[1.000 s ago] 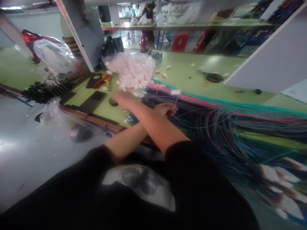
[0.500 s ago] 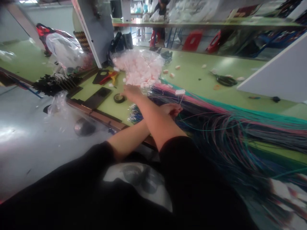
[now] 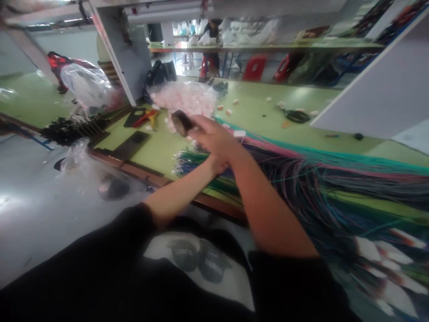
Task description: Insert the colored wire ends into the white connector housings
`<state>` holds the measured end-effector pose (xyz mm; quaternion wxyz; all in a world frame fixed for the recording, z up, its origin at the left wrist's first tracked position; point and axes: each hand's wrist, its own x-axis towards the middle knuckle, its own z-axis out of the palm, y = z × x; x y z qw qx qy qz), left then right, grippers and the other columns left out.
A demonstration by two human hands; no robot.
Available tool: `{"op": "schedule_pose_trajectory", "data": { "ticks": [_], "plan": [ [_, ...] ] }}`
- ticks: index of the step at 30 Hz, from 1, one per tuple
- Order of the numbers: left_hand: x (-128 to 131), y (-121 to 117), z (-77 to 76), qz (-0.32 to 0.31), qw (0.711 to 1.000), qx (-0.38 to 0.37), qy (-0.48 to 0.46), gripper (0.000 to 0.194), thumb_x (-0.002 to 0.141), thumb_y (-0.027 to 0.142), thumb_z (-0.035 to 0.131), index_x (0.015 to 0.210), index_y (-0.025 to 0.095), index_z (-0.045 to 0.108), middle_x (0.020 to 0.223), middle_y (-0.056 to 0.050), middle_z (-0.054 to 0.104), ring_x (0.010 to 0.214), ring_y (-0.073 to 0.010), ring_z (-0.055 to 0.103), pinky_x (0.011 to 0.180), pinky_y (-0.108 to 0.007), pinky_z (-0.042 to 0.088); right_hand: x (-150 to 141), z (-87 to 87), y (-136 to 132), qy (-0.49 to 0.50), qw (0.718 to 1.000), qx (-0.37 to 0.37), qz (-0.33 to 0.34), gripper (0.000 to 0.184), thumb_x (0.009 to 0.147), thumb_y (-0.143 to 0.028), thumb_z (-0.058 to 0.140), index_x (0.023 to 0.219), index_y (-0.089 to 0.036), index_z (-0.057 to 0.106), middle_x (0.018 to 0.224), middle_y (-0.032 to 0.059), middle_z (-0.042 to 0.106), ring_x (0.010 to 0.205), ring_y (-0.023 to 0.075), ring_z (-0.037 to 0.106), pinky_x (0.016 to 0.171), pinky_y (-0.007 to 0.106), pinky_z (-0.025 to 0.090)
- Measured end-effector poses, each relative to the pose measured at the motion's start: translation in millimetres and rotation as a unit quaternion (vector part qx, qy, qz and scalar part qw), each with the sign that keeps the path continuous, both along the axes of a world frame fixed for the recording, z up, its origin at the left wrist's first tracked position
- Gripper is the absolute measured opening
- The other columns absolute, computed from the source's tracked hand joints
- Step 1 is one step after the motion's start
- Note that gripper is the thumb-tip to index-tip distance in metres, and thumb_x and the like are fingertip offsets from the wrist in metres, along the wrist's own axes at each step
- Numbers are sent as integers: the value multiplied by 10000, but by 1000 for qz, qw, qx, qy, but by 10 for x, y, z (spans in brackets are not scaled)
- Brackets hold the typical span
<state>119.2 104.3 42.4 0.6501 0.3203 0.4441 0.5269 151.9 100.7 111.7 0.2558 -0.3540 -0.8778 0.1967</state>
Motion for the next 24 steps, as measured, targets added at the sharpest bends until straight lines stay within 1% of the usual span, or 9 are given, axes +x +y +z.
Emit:
{"op": "schedule_pose_trajectory", "data": {
  "ticks": [2, 4, 6, 7, 10, 13, 17, 20, 24],
  "plan": [
    [31, -26, 12, -9, 1000, 0, -6, 253, 842, 24, 603, 654, 162, 504, 525, 41, 546, 468, -66, 550, 532, -187, 476, 545, 47, -273, 73, 993, 16, -90, 360, 930, -386, 422, 1209, -286, 625, 1058, 59, 680, 900, 213, 636, 730, 366, 486],
    [62, -64, 34, -10, 1000, 5, -5, 236, 831, 14, 600, 675, 158, 494, 512, 62, 531, 429, -60, 536, 499, -180, 441, 979, -5, -512, 104, 971, 37, -211, 330, 908, -433, 441, 1117, -324, 672, 1023, 62, 698, 929, 235, 645, 774, 407, 482],
    [86, -108, 60, -2, 1000, 20, 7, 214, 822, 9, 592, 700, 158, 498, 504, 78, 524, 407, -61, 535, 487, -177, 428, 1238, -136, -666, 93, 949, 53, -298, 339, 896, -444, 444, 1092, -317, 689, 1029, 75, 706, 967, 258, 645, 839, 451, 478],
    [95, -130, 72, -3, 999, 30, 15, 207, 816, 3, 586, 708, 159, 502, 499, 84, 522, 401, -63, 537, 485, -176, 427, 1301, -216, -702, 78, 942, 60, -320, 350, 894, -438, 439, 1096, -304, 692, 1044, 80, 708, 990, 269, 642, 868, 472, 475],
    [106, -186, 98, -17, 997, 65, 43, 215, 800, -17, 561, 707, 168, 504, 481, 92, 522, 393, -71, 534, 479, -179, 420, 1293, -425, -682, 17, 945, 73, -320, 375, 896, -388, 416, 1121, -261, 688, 1094, 89, 708, 1049, 284, 627, 916, 486, 473],
    [94, -222, 111, -36, 990, 114, 81, 242, 788, -32, 539, 673, 178, 504, 492, 86, 533, 399, -79, 530, 485, -192, 418, 1149, -488, -603, -56, 943, 74, -321, 391, 904, -325, 394, 1152, -214, 676, 1109, 114, 697, 1060, 284, 618, 893, 437, 482],
    [63, -252, 103, -41, 972, 182, 141, 295, 758, -69, 503, 620, 192, 493, 523, 84, 512, 408, -74, 502, 488, -198, 385, 968, -396, -611, -148, 919, 51, -362, 380, 931, -293, 372, 1134, -200, 679, 1116, 135, 678, 1020, 292, 618, 745, 375, 476],
    [56, -264, 77, -38, 958, 216, 183, 309, 743, -76, 480, 617, 206, 479, 532, 83, 489, 437, -84, 507, 507, -200, 378, 879, -318, -667, -191, 898, 45, -395, 346, 945, -295, 383, 1076, -207, 692, 1087, 135, 677, 955, 282, 625, 640, 335, 428],
    [52, -276, 62, -39, 946, 241, 216, 294, 738, -64, 474, 657, 216, 508, 572, 71, 523, 489, -105, 542, 545, -209, 396, 816, -261, -706, -221, 881, 43, -417, 327, 965, -303, 382, 1036, -211, 688, 1061, 129, 673, 914, 264, 626, 578, 312, 350]
  ]
}}
